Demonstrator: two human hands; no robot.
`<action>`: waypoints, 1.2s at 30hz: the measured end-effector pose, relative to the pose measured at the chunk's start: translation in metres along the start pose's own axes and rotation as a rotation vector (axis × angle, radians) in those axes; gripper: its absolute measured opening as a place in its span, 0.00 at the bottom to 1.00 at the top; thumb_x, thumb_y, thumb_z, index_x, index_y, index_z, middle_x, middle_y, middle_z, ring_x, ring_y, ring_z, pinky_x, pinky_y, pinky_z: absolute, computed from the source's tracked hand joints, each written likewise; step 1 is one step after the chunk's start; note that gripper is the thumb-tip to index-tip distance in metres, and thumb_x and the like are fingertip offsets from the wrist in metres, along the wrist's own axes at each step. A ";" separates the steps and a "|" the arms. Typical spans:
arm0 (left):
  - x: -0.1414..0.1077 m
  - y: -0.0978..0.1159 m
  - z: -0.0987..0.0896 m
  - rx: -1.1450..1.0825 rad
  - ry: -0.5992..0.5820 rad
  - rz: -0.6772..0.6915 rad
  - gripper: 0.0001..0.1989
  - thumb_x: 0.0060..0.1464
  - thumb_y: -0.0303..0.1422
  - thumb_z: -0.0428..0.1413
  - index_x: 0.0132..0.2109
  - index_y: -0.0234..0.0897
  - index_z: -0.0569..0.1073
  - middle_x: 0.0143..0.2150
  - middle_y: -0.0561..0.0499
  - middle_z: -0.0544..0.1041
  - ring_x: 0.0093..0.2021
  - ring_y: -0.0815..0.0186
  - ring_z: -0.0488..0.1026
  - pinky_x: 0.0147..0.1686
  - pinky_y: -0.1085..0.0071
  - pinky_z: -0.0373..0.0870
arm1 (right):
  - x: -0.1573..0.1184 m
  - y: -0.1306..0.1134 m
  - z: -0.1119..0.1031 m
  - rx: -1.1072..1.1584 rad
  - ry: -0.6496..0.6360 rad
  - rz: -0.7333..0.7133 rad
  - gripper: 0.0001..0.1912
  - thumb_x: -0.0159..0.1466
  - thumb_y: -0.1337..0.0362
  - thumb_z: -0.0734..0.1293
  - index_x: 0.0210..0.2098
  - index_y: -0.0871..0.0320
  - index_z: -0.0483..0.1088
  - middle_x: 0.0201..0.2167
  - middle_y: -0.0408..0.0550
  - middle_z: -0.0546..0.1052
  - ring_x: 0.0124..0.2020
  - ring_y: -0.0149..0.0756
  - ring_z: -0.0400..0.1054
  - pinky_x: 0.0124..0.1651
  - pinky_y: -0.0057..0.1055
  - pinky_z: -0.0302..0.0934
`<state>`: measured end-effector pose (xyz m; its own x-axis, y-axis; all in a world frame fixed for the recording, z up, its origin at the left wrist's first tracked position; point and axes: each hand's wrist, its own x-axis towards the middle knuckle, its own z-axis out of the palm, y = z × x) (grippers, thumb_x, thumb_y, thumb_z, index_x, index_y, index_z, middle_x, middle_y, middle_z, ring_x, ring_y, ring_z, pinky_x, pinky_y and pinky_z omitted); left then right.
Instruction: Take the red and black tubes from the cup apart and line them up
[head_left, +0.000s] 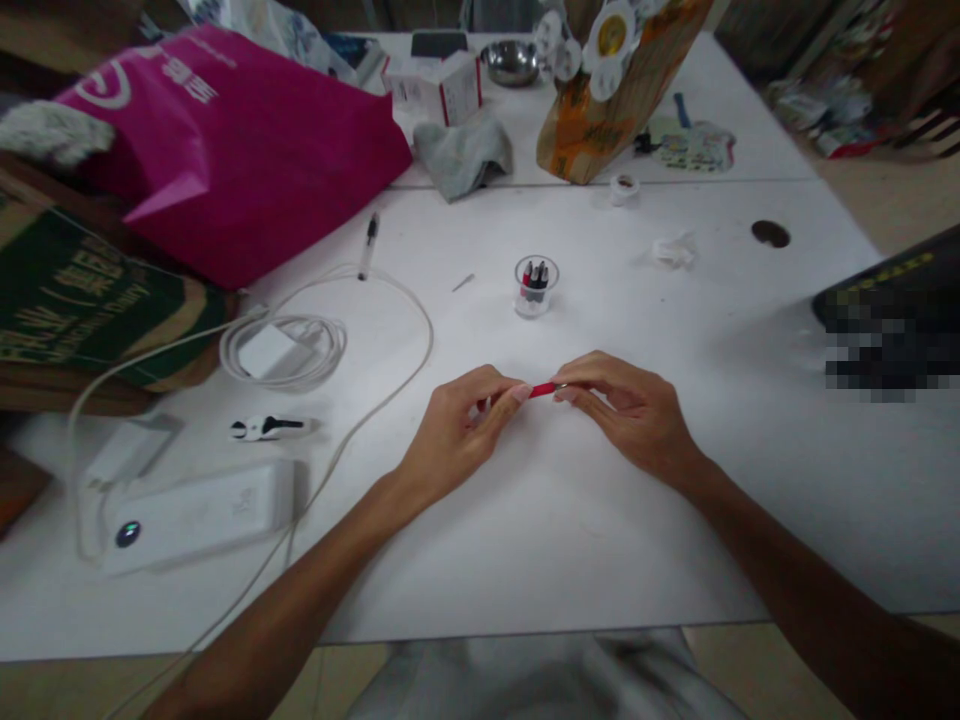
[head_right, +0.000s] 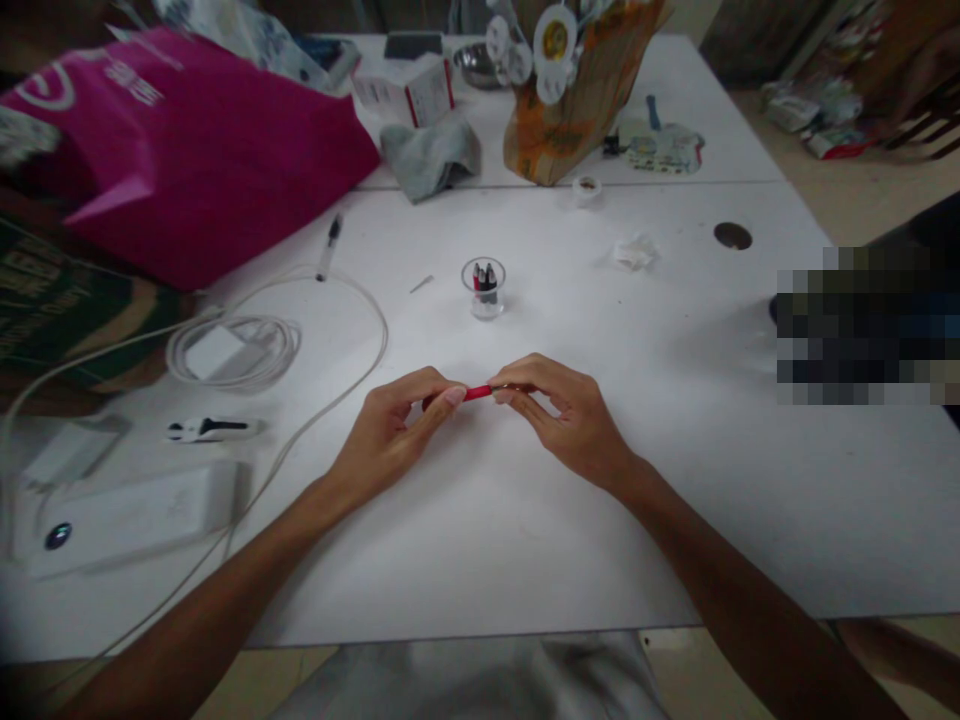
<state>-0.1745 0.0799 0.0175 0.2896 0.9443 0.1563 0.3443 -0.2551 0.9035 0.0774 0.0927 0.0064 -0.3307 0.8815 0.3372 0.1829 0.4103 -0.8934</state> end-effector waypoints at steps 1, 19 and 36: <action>0.000 -0.001 0.000 -0.005 -0.004 -0.008 0.21 0.80 0.47 0.59 0.44 0.40 0.88 0.34 0.50 0.80 0.36 0.65 0.75 0.37 0.67 0.67 | 0.001 -0.001 0.000 -0.003 0.001 -0.020 0.05 0.77 0.63 0.76 0.50 0.48 0.86 0.47 0.49 0.88 0.49 0.44 0.83 0.53 0.46 0.79; 0.002 0.001 0.001 -0.410 0.037 -0.287 0.17 0.67 0.48 0.73 0.51 0.38 0.90 0.44 0.46 0.89 0.43 0.62 0.82 0.44 0.68 0.76 | 0.000 0.002 0.002 0.087 0.165 -0.016 0.12 0.72 0.68 0.81 0.52 0.47 0.86 0.48 0.49 0.87 0.50 0.45 0.83 0.54 0.45 0.79; 0.004 0.004 -0.001 -0.578 0.161 -0.254 0.27 0.62 0.41 0.77 0.63 0.40 0.80 0.50 0.44 0.90 0.42 0.60 0.88 0.50 0.61 0.86 | 0.007 0.012 -0.009 -0.101 0.205 -0.077 0.09 0.75 0.67 0.77 0.50 0.46 0.87 0.48 0.49 0.87 0.50 0.45 0.83 0.51 0.47 0.79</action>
<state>-0.1728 0.0829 0.0219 0.1092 0.9913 -0.0736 -0.1647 0.0910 0.9821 0.0858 0.1056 0.0003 -0.1546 0.8713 0.4657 0.2594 0.4906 -0.8319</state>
